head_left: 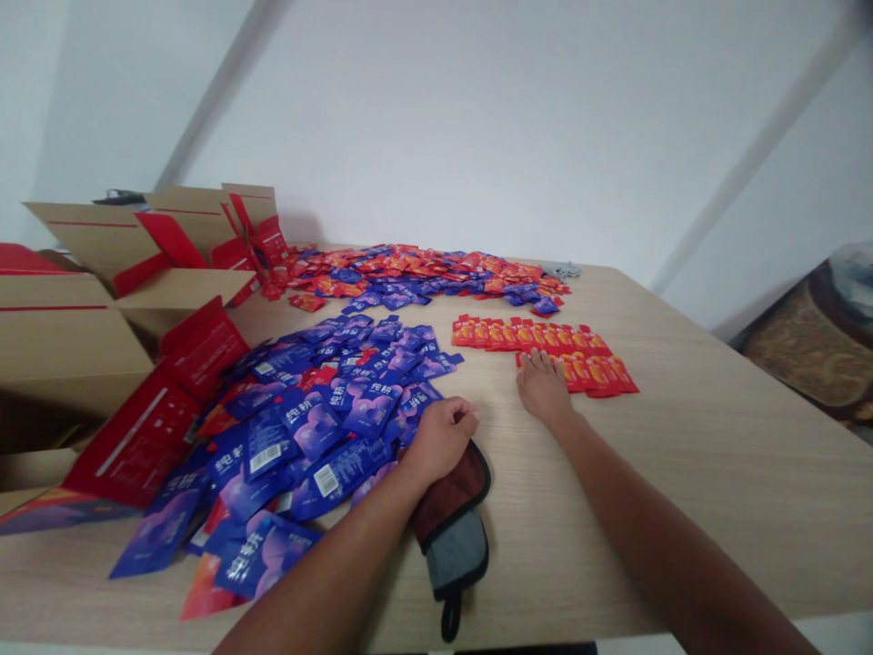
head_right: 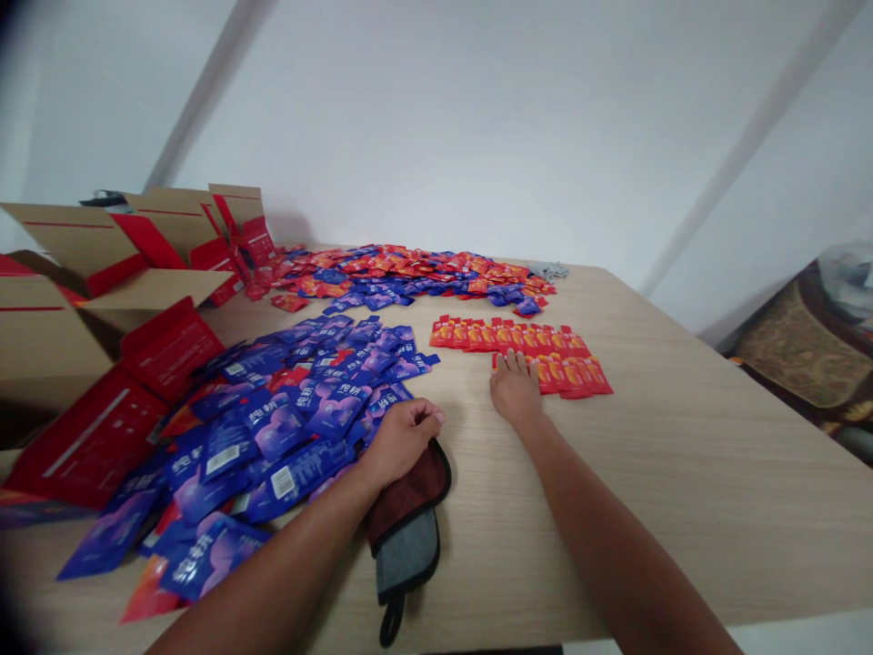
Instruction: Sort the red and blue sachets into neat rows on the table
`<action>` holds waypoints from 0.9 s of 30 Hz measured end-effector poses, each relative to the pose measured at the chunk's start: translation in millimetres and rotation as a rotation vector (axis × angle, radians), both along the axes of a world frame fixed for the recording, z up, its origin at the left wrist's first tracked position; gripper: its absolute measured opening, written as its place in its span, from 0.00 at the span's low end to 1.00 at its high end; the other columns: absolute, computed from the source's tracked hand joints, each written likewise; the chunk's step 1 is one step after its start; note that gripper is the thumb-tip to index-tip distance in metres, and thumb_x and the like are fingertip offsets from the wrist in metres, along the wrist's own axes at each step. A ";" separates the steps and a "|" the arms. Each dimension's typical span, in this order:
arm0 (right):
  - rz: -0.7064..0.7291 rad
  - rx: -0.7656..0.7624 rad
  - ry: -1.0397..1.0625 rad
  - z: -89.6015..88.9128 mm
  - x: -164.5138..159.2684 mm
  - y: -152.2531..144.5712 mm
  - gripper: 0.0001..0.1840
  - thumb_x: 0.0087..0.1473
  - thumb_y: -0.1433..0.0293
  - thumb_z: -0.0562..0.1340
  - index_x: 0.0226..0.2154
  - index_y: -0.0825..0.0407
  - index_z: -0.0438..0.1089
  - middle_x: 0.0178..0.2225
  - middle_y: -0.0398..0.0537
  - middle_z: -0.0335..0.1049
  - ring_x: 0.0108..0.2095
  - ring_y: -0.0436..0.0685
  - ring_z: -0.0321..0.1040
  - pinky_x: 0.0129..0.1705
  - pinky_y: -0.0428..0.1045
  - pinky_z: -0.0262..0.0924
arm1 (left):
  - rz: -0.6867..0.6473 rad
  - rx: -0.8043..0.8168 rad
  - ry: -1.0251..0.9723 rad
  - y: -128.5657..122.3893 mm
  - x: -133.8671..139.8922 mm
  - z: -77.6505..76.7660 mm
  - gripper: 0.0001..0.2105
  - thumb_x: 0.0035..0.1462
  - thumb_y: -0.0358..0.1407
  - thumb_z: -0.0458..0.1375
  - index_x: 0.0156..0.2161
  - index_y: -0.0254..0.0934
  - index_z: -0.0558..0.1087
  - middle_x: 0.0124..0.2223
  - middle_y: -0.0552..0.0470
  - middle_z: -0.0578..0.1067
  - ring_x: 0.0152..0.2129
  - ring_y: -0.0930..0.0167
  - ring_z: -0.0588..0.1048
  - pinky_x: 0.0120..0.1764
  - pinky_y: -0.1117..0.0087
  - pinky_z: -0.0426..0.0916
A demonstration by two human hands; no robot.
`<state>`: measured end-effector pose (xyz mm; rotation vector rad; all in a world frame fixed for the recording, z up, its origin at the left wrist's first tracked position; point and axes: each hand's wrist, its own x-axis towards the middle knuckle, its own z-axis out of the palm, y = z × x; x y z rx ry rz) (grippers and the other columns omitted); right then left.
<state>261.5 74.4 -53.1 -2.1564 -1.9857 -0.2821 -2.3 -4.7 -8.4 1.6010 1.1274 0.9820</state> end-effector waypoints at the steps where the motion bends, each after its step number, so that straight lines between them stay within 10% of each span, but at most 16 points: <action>1: 0.000 -0.008 -0.002 -0.4 0.3 0.1 0.31 0.70 0.67 0.48 0.71 0.58 0.60 0.74 0.63 0.54 0.75 0.70 0.47 0.73 0.69 0.37 | -0.001 0.005 0.002 -0.3 0.0 -0.3 0.10 0.60 0.39 0.59 0.30 0.36 0.76 0.25 0.56 0.72 0.23 0.73 0.67 0.30 0.72 0.61; 12: 0.009 -0.052 0.062 -8.0 3.3 4.4 0.32 0.71 0.66 0.46 0.72 0.60 0.58 0.75 0.65 0.50 0.75 0.72 0.45 0.73 0.71 0.36 | -0.034 0.051 0.027 -0.6 -1.5 -8.1 0.09 0.60 0.37 0.59 0.32 0.35 0.78 0.29 0.54 0.76 0.27 0.72 0.71 0.33 0.72 0.63; 19: 0.025 0.214 0.169 11.0 -11.3 -10.8 0.31 0.71 0.62 0.47 0.67 0.64 0.64 0.74 0.69 0.52 0.76 0.71 0.43 0.74 0.69 0.37 | -0.040 0.042 0.012 -1.0 -0.1 -9.9 0.08 0.58 0.36 0.59 0.34 0.35 0.79 0.31 0.53 0.78 0.28 0.71 0.73 0.33 0.72 0.64; 23: 0.211 0.368 0.515 26.5 -51.2 -25.2 0.27 0.69 0.59 0.51 0.59 0.58 0.72 0.65 0.67 0.68 0.68 0.69 0.61 0.70 0.64 0.53 | -0.030 0.060 0.016 -2.7 0.9 -7.2 0.07 0.58 0.35 0.60 0.32 0.35 0.78 0.30 0.53 0.77 0.28 0.71 0.72 0.33 0.72 0.64; 27: 0.230 0.198 1.056 21.2 -95.5 -40.0 0.22 0.64 0.56 0.57 0.50 0.52 0.76 0.44 0.57 0.82 0.41 0.64 0.78 0.48 0.59 0.72 | -0.032 0.073 -0.008 -3.6 -1.1 -1.9 0.07 0.58 0.35 0.59 0.32 0.35 0.77 0.30 0.53 0.77 0.28 0.72 0.71 0.33 0.72 0.64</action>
